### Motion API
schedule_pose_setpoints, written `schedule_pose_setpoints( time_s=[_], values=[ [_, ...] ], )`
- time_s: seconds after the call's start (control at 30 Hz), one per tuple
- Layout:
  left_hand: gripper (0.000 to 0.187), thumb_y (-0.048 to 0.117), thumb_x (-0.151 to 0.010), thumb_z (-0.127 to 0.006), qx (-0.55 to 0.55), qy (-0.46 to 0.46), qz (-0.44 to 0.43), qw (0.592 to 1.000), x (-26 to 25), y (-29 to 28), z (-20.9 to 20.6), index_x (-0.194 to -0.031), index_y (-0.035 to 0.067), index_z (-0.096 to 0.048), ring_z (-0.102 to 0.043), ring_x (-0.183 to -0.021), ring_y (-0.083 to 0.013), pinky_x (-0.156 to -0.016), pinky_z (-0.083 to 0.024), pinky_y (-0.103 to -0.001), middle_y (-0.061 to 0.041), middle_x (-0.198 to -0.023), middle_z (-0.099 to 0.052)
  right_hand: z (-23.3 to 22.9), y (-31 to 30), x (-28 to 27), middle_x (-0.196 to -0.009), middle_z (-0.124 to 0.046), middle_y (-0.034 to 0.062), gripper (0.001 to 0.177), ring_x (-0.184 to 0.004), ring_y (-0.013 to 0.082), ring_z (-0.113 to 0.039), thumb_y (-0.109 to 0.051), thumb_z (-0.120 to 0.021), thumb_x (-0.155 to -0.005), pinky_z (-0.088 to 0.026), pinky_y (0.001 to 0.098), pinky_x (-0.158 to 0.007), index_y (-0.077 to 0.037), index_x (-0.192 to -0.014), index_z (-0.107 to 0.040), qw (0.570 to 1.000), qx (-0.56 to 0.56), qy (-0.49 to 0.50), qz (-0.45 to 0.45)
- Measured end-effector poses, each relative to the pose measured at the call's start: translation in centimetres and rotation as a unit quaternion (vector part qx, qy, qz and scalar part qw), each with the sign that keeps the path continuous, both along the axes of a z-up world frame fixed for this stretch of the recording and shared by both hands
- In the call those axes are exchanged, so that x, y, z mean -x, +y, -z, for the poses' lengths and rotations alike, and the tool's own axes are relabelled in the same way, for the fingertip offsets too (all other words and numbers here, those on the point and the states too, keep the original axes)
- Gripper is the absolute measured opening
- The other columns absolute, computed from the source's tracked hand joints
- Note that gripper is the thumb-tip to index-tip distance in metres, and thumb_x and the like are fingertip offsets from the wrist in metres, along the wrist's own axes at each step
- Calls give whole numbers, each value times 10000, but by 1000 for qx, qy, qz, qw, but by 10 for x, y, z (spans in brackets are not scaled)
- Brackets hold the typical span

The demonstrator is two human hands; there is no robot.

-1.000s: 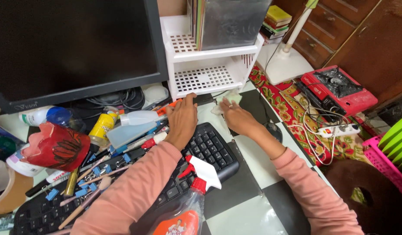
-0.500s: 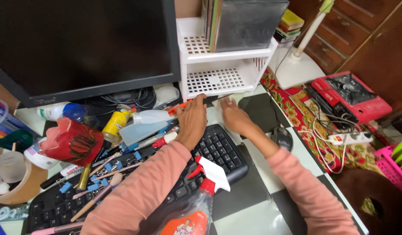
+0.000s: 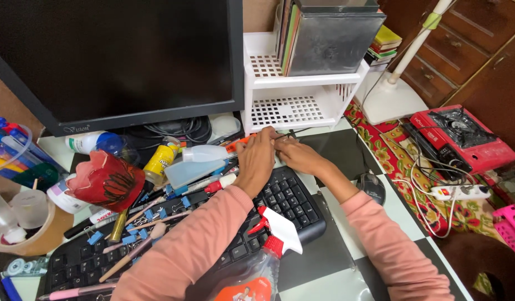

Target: Organizing stationery into a container and cleaning a desk surface using a spray and a cloth.

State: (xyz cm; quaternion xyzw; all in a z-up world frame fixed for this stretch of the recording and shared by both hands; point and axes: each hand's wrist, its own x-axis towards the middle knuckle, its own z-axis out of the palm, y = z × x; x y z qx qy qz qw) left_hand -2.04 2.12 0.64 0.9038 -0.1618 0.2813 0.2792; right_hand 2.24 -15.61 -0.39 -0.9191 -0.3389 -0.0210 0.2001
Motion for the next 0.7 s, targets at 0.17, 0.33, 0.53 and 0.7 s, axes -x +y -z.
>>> schedule_pose_setpoints(
  time_s=[0.17,0.33,0.53,0.7],
  values=[
    [295,170,-984,-577,0,5,1,1000,1,0,-3,-1273,120,-553,-647,-966,-264,-827,-346,-494,-65,-1055,-710,-22,2,15,-1303,-627,188,322,-1219,389,-587,-73,-505,-960,-434,485,-1073,-32,-1259,-615,999,38,17,11],
    [339,137,-946,-582,7,32,11,999,5,1,-5,-1283,120,-554,-644,-960,-264,-823,-348,-478,-71,-1044,-702,-36,-23,36,-1564,-466,104,544,-1375,331,-469,15,-502,-883,-433,437,-1062,-141,-1399,-580,995,8,65,-72],
    [302,145,-966,-569,6,21,13,1000,3,0,-4,-1265,110,-553,-638,-970,-260,-825,-342,-477,-71,-1055,-699,-27,-23,34,-1591,-410,36,600,-1444,304,-408,19,-499,-898,-320,537,-1159,-206,-1452,-550,994,78,38,-72],
    [287,170,-986,-565,1,28,1,1000,2,-1,-3,-1270,129,-566,-654,-949,-269,-820,-357,-479,-78,-966,-710,-2,-10,5,-1559,-443,113,417,-1439,330,-411,-112,-486,-1016,-193,636,-1151,-134,-1430,-538,998,49,47,-17]
  ],
)
